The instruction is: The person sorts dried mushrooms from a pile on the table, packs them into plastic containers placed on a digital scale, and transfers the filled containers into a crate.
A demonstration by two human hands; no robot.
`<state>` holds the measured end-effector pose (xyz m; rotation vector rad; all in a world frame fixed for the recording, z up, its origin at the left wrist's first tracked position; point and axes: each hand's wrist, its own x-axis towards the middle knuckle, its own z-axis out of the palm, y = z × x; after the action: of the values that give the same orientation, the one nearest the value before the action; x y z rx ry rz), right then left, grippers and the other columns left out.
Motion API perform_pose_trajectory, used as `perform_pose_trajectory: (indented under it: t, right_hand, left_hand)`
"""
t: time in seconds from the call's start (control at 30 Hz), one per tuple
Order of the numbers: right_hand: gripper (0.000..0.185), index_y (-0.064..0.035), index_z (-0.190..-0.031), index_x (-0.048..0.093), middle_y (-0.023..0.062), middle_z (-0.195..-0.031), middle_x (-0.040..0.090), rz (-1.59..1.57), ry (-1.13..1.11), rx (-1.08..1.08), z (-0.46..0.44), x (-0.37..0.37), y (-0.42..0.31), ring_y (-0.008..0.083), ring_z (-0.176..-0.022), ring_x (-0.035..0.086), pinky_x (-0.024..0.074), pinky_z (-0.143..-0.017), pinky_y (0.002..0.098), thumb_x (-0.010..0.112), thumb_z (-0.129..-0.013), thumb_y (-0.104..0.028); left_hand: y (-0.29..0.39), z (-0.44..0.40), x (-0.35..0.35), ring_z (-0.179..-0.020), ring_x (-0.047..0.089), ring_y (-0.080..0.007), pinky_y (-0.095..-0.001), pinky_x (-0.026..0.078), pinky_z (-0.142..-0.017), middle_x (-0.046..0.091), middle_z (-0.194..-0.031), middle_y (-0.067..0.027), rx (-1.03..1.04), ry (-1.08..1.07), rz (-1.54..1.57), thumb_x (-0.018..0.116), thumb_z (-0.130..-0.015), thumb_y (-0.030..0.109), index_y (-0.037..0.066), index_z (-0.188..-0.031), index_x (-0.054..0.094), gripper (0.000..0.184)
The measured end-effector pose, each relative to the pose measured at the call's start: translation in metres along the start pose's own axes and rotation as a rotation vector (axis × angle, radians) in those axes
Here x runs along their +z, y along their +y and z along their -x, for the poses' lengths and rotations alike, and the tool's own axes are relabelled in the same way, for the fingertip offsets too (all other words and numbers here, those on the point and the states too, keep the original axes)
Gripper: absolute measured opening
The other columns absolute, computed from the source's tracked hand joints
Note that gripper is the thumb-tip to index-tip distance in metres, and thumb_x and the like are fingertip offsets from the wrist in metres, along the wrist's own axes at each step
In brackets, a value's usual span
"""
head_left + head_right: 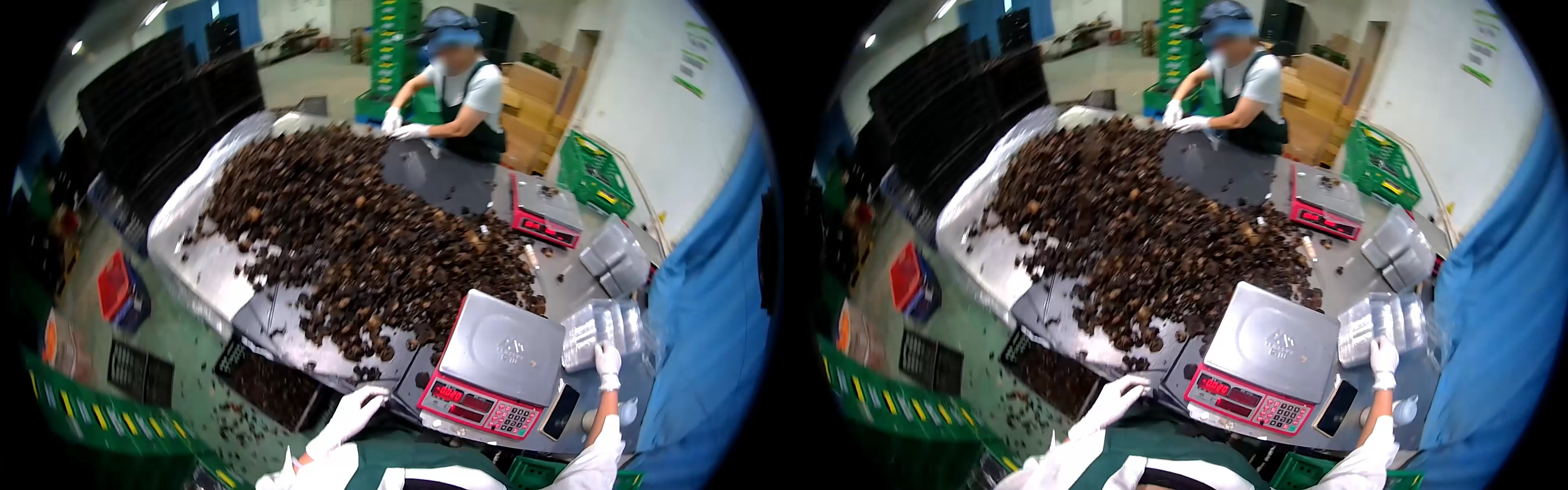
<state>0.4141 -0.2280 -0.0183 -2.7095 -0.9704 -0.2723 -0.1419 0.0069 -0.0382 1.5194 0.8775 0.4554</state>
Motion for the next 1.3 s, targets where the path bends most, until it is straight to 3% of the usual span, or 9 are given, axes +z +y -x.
perform_pose_trajectory:
  t: [0.1,0.23,0.4,0.5,0.57,0.77,0.93,1.1,1.3]
  right_hand:
    - [0.017,-0.0059,-0.076,0.063,0.0185,-0.075,0.064,0.151,0.018,0.018,-0.001,-0.003,-0.007,0.0376,-0.075,0.062,0.0477,-0.067,0.0465,0.062,-0.081,-0.022]
    - [0.021,-0.003,-0.073,0.057,0.0175,-0.064,0.058,0.102,0.079,0.058,0.002,-0.014,-0.023,0.0356,-0.063,0.058,0.0453,-0.063,0.0452,0.069,-0.076,-0.02]
    - [0.024,-0.0037,-0.072,0.045,0.0009,-0.066,0.041,-0.439,0.299,0.06,-0.01,-0.048,0.022,0.0127,-0.063,0.038,0.0377,-0.061,0.0275,0.064,-0.084,-0.012]
    - [0.021,-0.0031,-0.076,0.041,-0.001,-0.072,0.037,-0.555,0.204,0.087,0.012,-0.118,-0.036,0.0108,-0.068,0.035,0.035,-0.064,0.0243,0.057,-0.09,-0.008]
    - [0.021,-0.0039,-0.075,0.042,-0.0018,-0.071,0.038,-0.481,0.134,-0.101,0.039,-0.137,-0.119,0.0089,-0.065,0.035,0.0339,-0.058,0.0243,0.059,-0.087,-0.005]
    - [0.021,-0.0037,-0.07,0.054,0.0117,-0.066,0.052,-0.096,-0.252,-0.539,0.096,-0.078,-0.219,0.032,-0.066,0.054,0.0431,-0.064,0.0399,0.073,-0.066,-0.011]
    - [0.034,-0.0053,-0.093,0.061,0.0108,-0.081,0.058,0.004,-0.336,-0.519,0.125,-0.076,-0.271,0.0299,-0.077,0.057,0.0456,-0.069,0.0393,0.075,-0.068,-0.023]
    - [0.031,-0.0015,-0.099,0.063,0.0116,-0.083,0.063,-0.347,-0.226,-0.297,0.144,-0.076,-0.358,0.0273,-0.073,0.062,0.0494,-0.068,0.0346,0.073,-0.074,-0.016]
    - [0.037,-0.0032,-0.109,0.062,0.0145,-0.105,0.064,-0.688,-0.551,-0.201,0.143,0.03,-0.442,0.0254,-0.095,0.065,0.0509,-0.081,0.0319,0.071,-0.079,-0.023]
  left_hand:
    - [0.004,-0.004,0.004,-0.102,0.062,-0.0248,-0.0315,0.047,-0.09,0.065,-0.107,-0.0117,0.087,-0.05,-0.128,0.057,-0.091,0.022,0.005,-0.108,0.063,0.025]
    - [0.007,-0.012,0.005,-0.102,0.062,-0.0245,-0.0326,0.047,-0.091,0.065,-0.108,-0.0114,0.124,-0.091,-0.243,0.057,-0.091,0.024,0.005,-0.113,0.062,0.029]
    - [0.003,-0.011,-0.02,-0.093,0.064,-0.026,-0.0327,0.05,-0.082,0.066,-0.098,-0.0111,-0.053,-0.156,-0.391,0.059,-0.088,0.03,0.009,-0.102,0.064,0.025]
    - [-0.04,-0.016,-0.041,-0.075,0.06,-0.027,-0.0385,0.048,-0.068,0.06,-0.077,-0.0083,0.126,0.169,-0.685,0.064,-0.081,0.029,0.01,-0.084,0.06,0.02]
    - [-0.055,-0.025,-0.059,-0.075,0.057,-0.0273,-0.0404,0.046,-0.066,0.055,-0.077,-0.0085,0.171,0.256,-0.894,0.066,-0.077,0.027,0.009,-0.08,0.058,0.02]
    - [-0.088,-0.051,-0.103,-0.084,0.053,-0.0288,-0.0389,0.045,-0.067,0.053,-0.09,-0.0101,0.331,0.355,-0.985,0.068,-0.072,0.017,0.008,-0.091,0.058,0.023]
    - [-0.112,-0.052,-0.159,-0.076,0.054,-0.0291,-0.0397,0.046,-0.064,0.05,-0.078,-0.011,0.398,0.125,-0.956,0.057,-0.074,0.008,0.008,-0.081,0.054,0.007]
    - [-0.1,-0.048,-0.245,-0.071,0.054,-0.028,-0.0393,0.045,-0.061,0.051,-0.073,-0.0096,0.341,0.416,-0.994,0.063,-0.074,0.008,0.009,-0.081,0.057,0.009]
    - [-0.089,-0.096,-0.249,-0.102,0.053,-0.0329,-0.042,0.045,-0.084,0.056,-0.112,-0.0142,0.397,0.323,-0.952,0.076,-0.065,0.021,0.005,-0.108,0.059,0.049]
